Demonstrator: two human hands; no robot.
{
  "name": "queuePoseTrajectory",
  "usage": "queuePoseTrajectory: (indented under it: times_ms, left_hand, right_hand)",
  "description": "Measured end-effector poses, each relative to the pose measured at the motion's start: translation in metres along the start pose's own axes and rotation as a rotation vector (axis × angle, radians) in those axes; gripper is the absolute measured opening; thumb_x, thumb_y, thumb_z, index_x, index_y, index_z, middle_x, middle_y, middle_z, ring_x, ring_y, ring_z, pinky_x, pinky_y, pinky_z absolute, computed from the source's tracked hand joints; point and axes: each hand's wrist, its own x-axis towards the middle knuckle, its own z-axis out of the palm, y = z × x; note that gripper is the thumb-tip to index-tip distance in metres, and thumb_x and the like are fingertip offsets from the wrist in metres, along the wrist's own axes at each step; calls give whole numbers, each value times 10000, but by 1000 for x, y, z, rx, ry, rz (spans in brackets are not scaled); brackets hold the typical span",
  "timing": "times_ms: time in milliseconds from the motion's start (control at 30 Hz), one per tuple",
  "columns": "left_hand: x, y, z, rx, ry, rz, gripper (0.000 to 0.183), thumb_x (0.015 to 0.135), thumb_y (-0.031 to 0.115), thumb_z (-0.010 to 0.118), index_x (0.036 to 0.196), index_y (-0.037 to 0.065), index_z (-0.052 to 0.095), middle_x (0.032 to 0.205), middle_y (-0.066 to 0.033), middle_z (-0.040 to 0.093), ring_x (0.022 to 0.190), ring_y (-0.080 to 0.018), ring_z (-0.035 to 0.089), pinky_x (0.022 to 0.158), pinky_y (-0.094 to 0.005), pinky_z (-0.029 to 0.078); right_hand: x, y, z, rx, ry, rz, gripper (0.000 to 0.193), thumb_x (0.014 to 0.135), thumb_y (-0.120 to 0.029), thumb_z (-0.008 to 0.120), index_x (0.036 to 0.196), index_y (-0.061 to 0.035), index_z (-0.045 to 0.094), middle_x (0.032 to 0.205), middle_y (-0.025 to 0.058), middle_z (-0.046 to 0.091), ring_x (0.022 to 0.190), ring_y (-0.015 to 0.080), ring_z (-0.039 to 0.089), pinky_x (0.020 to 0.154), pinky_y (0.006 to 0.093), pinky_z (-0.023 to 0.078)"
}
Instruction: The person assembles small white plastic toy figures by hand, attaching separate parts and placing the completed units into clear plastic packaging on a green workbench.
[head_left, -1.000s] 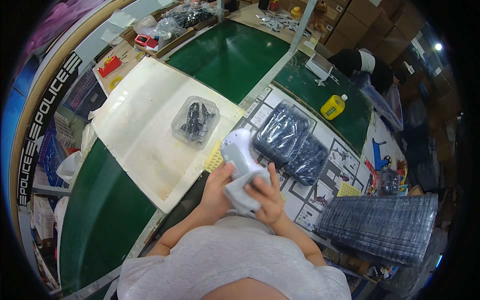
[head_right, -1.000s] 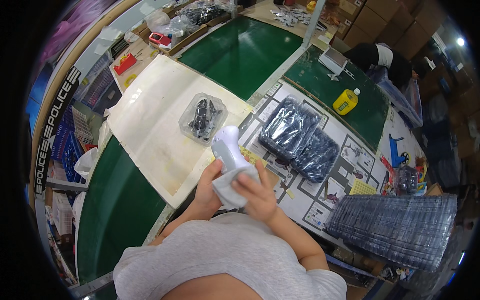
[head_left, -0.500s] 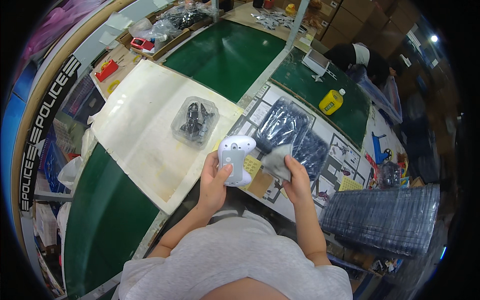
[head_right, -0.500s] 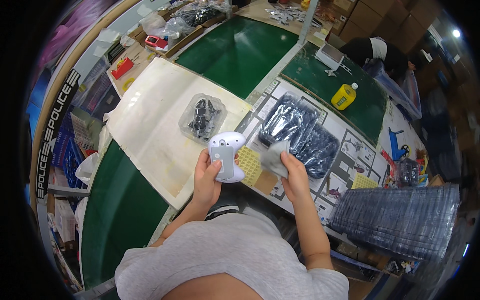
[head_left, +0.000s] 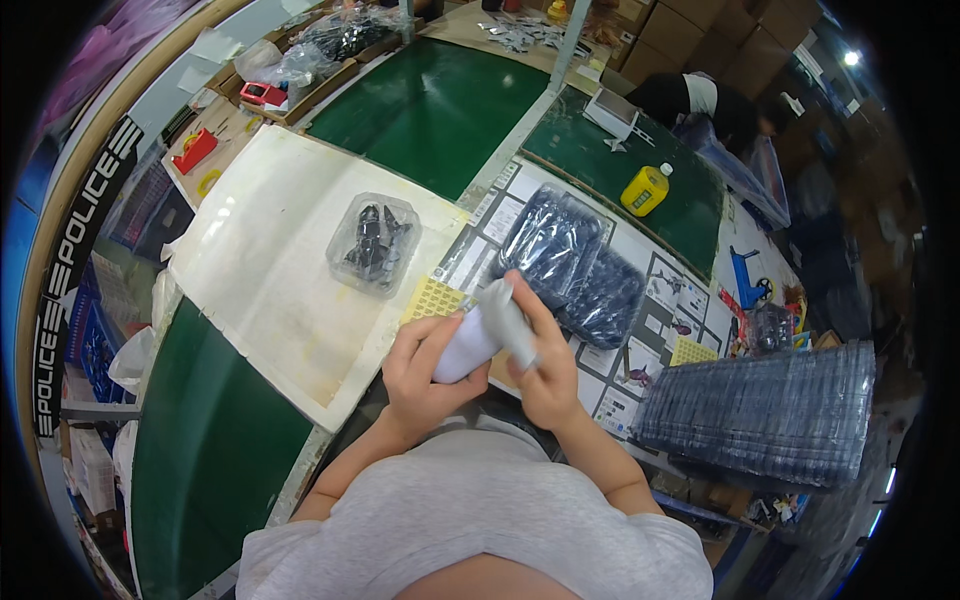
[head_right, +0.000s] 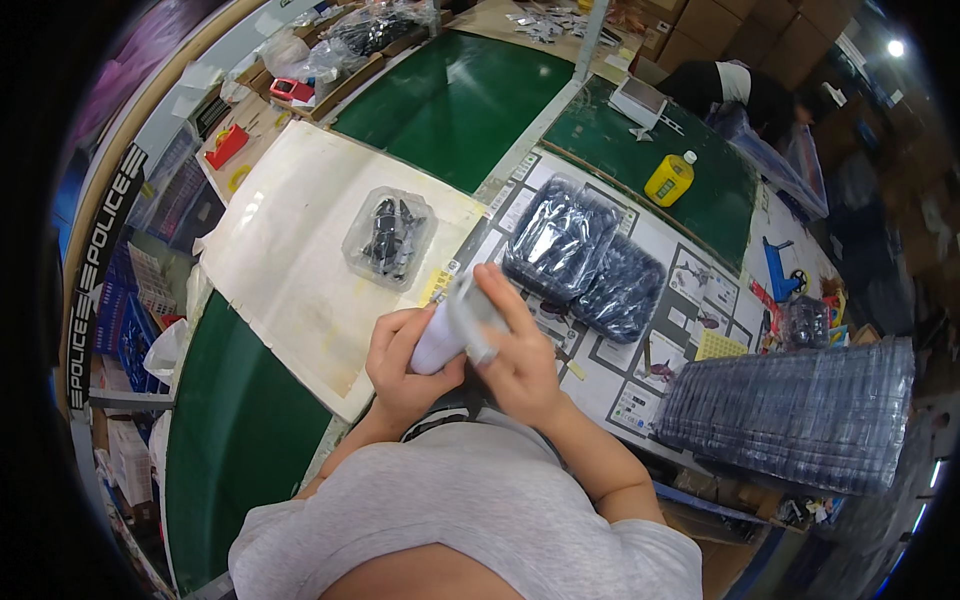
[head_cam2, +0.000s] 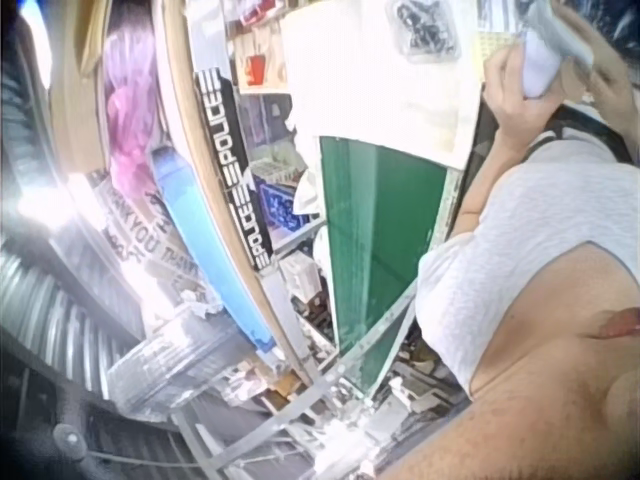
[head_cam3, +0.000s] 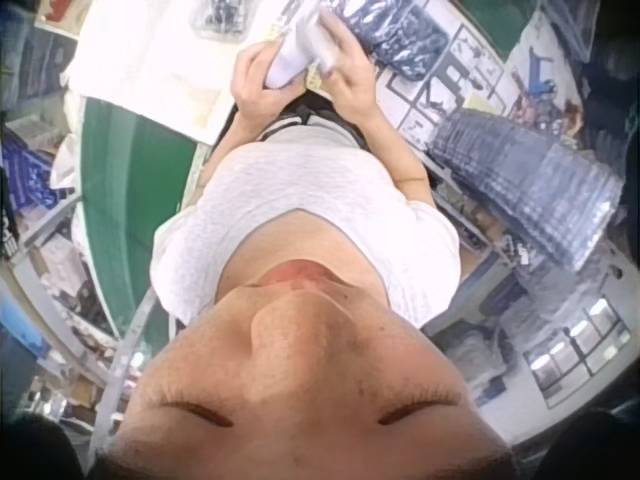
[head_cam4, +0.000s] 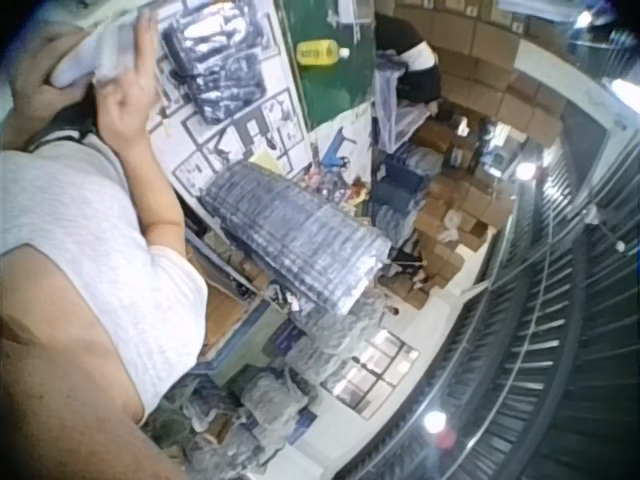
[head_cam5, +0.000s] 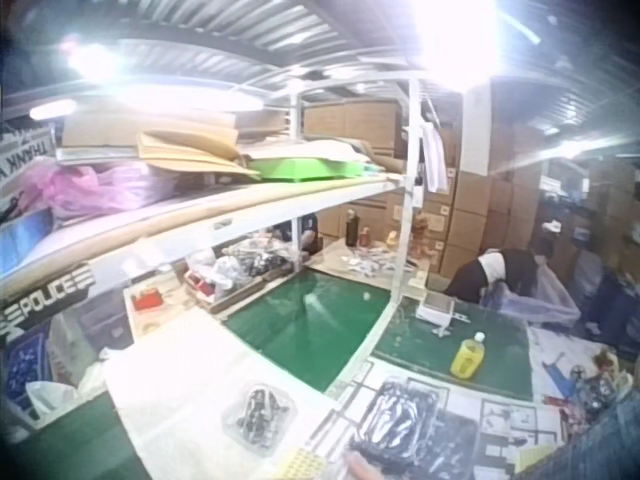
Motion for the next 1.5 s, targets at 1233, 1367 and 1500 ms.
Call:
queuePoseTrajectory:
  times_ms: [1233, 1367, 1500]
  left_hand:
    - [-14, -15, 32, -1549, -174, -1020, 654, 847, 354, 666, 1341, 42, 371, 1295, -115, 496, 1237, -243, 449, 1049, -415, 347]
    - [-10, -16, 23, -1514, -170, -1052, 611, 816, 313, 699, 1281, 23, 430, 1198, -147, 571, 1157, -267, 530, 1024, -427, 390]
    - [-9, -18, 17, -1467, -183, -1088, 627, 792, 256, 720, 1280, -2, 422, 1183, -181, 575, 1098, -286, 575, 978, -426, 443]
  right_hand:
    - [3, 27, 14, 912, 478, 122, 236, 952, -197, 434, 962, 18, 531, 812, 133, 552, 781, 238, 569, 785, 364, 476]
    - [9, 46, -24, 80, 391, 411, 246, 950, -225, 488, 829, -25, 565, 666, 49, 497, 646, 185, 513, 746, 378, 465]
    - [-2, 74, -50, -883, 49, 258, 319, 957, -224, 513, 707, -36, 575, 668, 18, 533, 636, 122, 501, 696, 299, 441]
